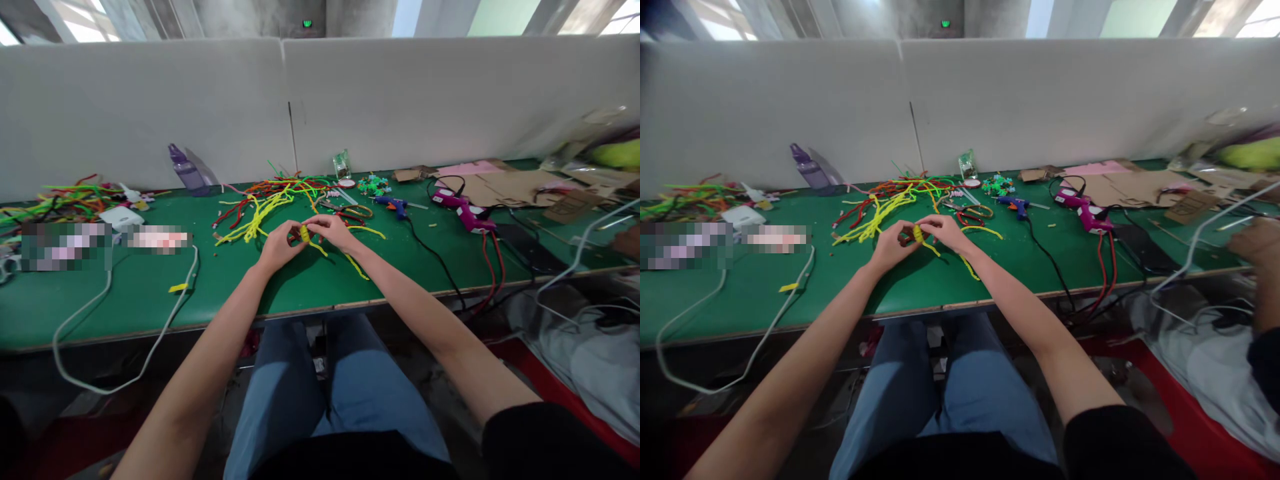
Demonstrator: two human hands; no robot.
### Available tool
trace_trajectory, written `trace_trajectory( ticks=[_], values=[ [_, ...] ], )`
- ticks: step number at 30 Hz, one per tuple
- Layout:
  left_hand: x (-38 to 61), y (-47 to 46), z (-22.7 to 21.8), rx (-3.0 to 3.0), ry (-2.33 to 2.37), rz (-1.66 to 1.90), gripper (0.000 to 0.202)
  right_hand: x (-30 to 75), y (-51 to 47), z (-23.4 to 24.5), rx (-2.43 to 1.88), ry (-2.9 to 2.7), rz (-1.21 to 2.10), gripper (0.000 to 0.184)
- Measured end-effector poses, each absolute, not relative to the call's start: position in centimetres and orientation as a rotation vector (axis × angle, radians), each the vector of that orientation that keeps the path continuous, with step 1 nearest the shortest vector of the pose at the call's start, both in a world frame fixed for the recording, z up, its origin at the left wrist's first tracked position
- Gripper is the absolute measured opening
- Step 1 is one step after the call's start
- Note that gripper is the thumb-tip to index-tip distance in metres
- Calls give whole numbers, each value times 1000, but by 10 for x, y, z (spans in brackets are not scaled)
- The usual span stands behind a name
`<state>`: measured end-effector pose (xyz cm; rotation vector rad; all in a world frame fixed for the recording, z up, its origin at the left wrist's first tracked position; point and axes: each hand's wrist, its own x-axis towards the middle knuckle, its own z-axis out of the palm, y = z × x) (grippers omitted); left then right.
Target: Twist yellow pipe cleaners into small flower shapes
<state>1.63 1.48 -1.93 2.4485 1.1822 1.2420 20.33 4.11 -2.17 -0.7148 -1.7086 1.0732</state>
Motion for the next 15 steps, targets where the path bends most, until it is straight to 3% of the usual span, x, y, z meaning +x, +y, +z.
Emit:
trace_trajectory(
  ticks=[9, 15],
  values=[
    [15, 18, -21, 2430, 1181, 1248, 24, 201, 38, -21, -743, -1736, 1129, 34],
    [15, 18, -22, 2396, 1172, 1189, 31, 201, 39, -23, -758, -1694, 1165, 28]
  ],
)
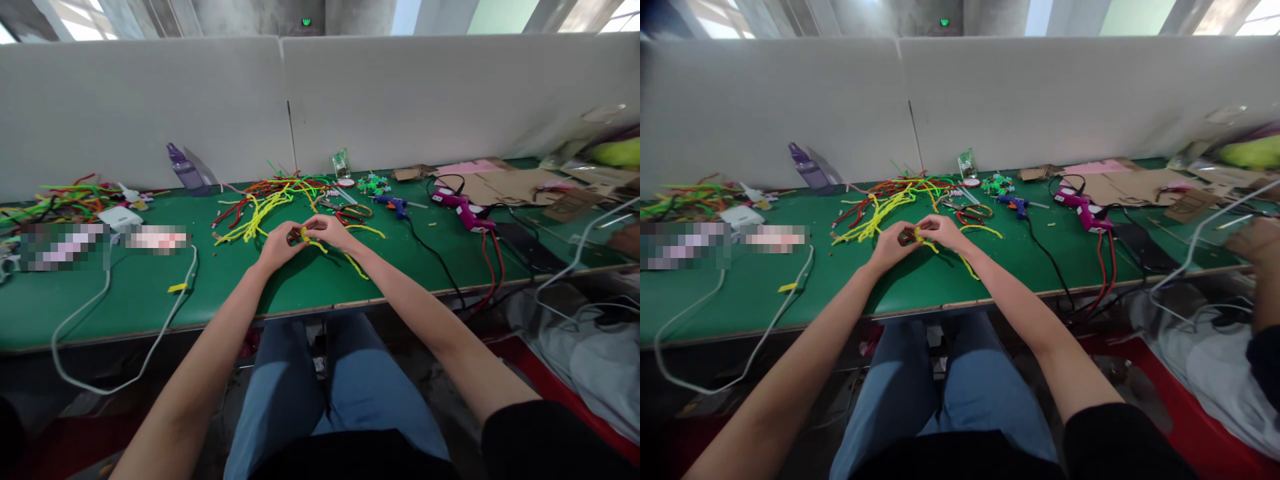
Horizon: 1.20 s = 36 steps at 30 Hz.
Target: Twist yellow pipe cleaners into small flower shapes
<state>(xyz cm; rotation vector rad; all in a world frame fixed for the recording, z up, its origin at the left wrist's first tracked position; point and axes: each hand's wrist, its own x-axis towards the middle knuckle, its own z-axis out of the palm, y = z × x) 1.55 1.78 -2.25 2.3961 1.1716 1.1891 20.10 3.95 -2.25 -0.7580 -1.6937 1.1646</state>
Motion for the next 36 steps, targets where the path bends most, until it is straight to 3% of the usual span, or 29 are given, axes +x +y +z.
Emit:
trace_trajectory(
  ticks=[17, 36],
  values=[
    [12, 23, -23, 2415, 1257, 1179, 9, 202, 40, -24, -809, -1750, 1169, 25],
    [12, 21, -24, 2260, 1223, 1100, 11, 203, 42, -29, -807, -1759, 1170, 17]
  ],
)
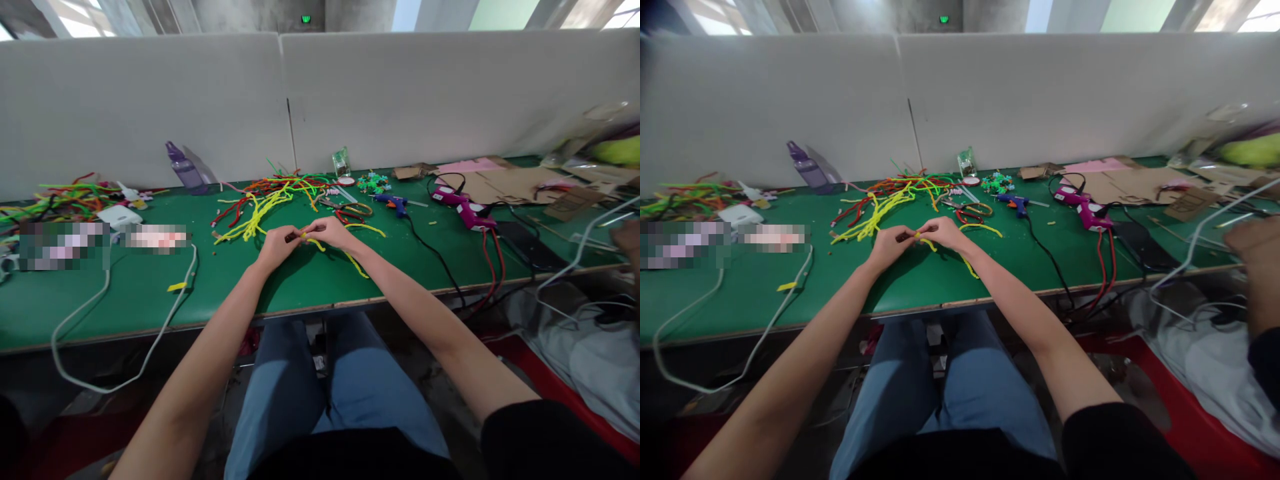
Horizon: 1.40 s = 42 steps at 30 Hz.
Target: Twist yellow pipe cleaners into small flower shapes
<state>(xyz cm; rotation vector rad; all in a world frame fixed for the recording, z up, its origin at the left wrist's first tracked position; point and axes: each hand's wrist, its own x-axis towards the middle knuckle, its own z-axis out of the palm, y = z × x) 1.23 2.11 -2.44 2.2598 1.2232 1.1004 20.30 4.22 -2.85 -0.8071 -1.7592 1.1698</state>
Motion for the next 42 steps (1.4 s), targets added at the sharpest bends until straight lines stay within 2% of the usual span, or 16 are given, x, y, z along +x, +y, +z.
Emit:
trace_trajectory(
  ticks=[8, 17, 27, 35, 42],
  values=[
    [12, 19, -21, 2242, 1303, 1093, 15, 204, 41, -29, -825, -1862, 1080, 24],
    [13, 19, -22, 2186, 1295, 1069, 17, 205, 41, -31, -799, -2045, 653, 18],
    [14, 17, -20, 2140, 1295, 1071, 17, 207, 39, -30, -823, -2041, 679, 18],
    [16, 17, -22, 2130, 1267, 1070, 18, 205, 34, -28, -838, -2074, 519, 12],
    [15, 16, -23, 2150, 1203, 1033, 22, 205, 35, -28, -856, -2060, 566, 12]
  ],
)
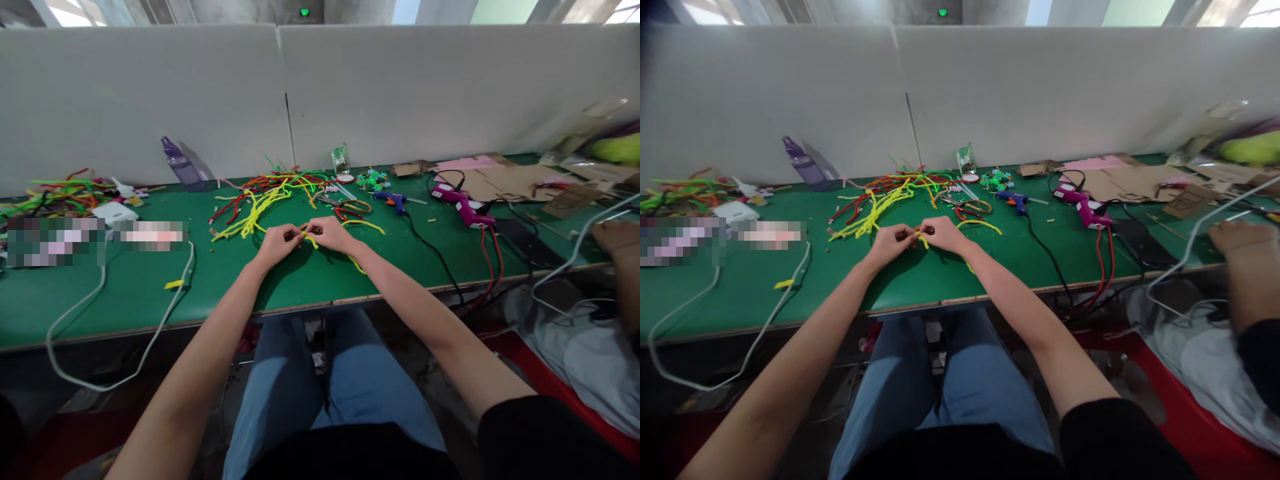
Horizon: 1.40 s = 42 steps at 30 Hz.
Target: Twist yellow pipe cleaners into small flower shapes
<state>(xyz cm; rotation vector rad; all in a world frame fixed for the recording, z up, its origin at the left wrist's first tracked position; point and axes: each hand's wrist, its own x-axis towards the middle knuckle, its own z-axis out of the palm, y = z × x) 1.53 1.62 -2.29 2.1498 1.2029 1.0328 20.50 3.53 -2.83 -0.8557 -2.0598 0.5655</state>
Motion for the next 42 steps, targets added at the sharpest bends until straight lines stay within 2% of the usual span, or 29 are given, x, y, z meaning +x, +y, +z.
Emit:
trace_trajectory(
  ticks=[7, 24, 33, 39, 42],
  values=[
    [14, 15, -18, 2274, 1294, 1027, 21, 204, 34, -23, -791, -2019, 713, 19],
    [13, 20, -20, 2131, 1328, 1069, 19, 208, 36, -15, -668, -1692, 1219, 26],
    [15, 15, -19, 2186, 1259, 1077, 18, 207, 40, -14, -710, -1413, 1332, 22],
    [18, 15, -20, 2215, 1181, 1085, 17, 203, 42, -17, -930, -1357, 1223, 3],
    [19, 14, -19, 2214, 1178, 1087, 15, 203, 41, -17, -931, -1204, 1332, 8]
  ],
)
